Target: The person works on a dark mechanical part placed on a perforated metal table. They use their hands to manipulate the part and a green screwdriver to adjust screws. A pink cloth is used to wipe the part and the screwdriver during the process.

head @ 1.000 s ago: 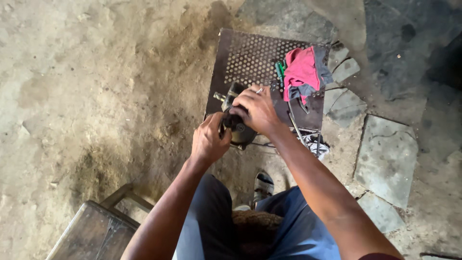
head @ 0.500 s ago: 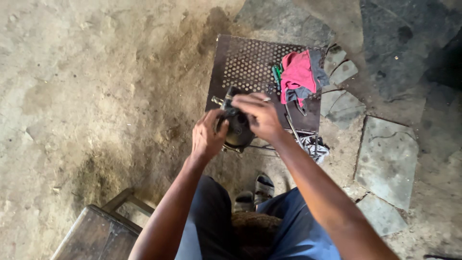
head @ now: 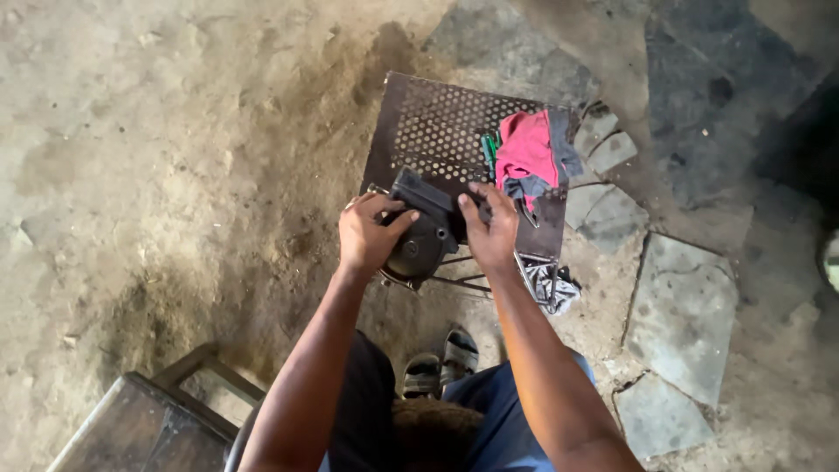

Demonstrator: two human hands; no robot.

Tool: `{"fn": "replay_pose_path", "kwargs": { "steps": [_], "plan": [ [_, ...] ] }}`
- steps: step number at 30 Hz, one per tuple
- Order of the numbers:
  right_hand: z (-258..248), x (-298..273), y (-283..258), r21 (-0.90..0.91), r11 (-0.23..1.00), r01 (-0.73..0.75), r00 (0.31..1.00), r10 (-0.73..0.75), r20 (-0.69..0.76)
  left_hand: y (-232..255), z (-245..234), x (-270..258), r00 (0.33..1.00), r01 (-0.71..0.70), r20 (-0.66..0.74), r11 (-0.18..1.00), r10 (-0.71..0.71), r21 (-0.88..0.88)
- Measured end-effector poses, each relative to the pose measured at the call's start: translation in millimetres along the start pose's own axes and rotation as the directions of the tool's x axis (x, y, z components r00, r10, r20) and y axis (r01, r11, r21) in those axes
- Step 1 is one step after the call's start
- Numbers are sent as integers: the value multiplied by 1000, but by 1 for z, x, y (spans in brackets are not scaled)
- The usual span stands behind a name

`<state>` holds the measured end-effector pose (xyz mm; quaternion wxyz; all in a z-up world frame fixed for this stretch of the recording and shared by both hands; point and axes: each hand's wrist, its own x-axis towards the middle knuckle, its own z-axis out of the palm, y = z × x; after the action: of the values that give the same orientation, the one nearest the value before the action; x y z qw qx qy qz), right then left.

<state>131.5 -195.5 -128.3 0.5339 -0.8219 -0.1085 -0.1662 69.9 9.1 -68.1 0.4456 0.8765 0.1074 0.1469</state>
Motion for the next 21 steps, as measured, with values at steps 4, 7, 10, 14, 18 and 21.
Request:
{"fn": "replay_pose_path", "kwargs": {
  "steps": [4,7,10,14,18,21],
  "plan": [
    [6,3,5,-65,997,-29,999,32,39,6,10,-4,997,57,-50,993,-51,105],
    [4,8,11,-55,997,-56,998,58,29,2,7,-6,974,-197,-98,975,207,98],
    [3,7,16,39,997,-73,997,74,-3,-5,3,-5,940,-335,-66,942,335,10],
    [2,9,25,118,980,-161,987,161,10,-16,2,-2,976,-218,-39,974,216,-54],
    [2,12,26,115,972,-206,978,205,27,-25,3,0,997,-62,-58,991,55,-120],
    [3,13,22,122,948,-295,954,286,86,-32,2,6,993,-80,-97,987,67,-141]
  ]
}}
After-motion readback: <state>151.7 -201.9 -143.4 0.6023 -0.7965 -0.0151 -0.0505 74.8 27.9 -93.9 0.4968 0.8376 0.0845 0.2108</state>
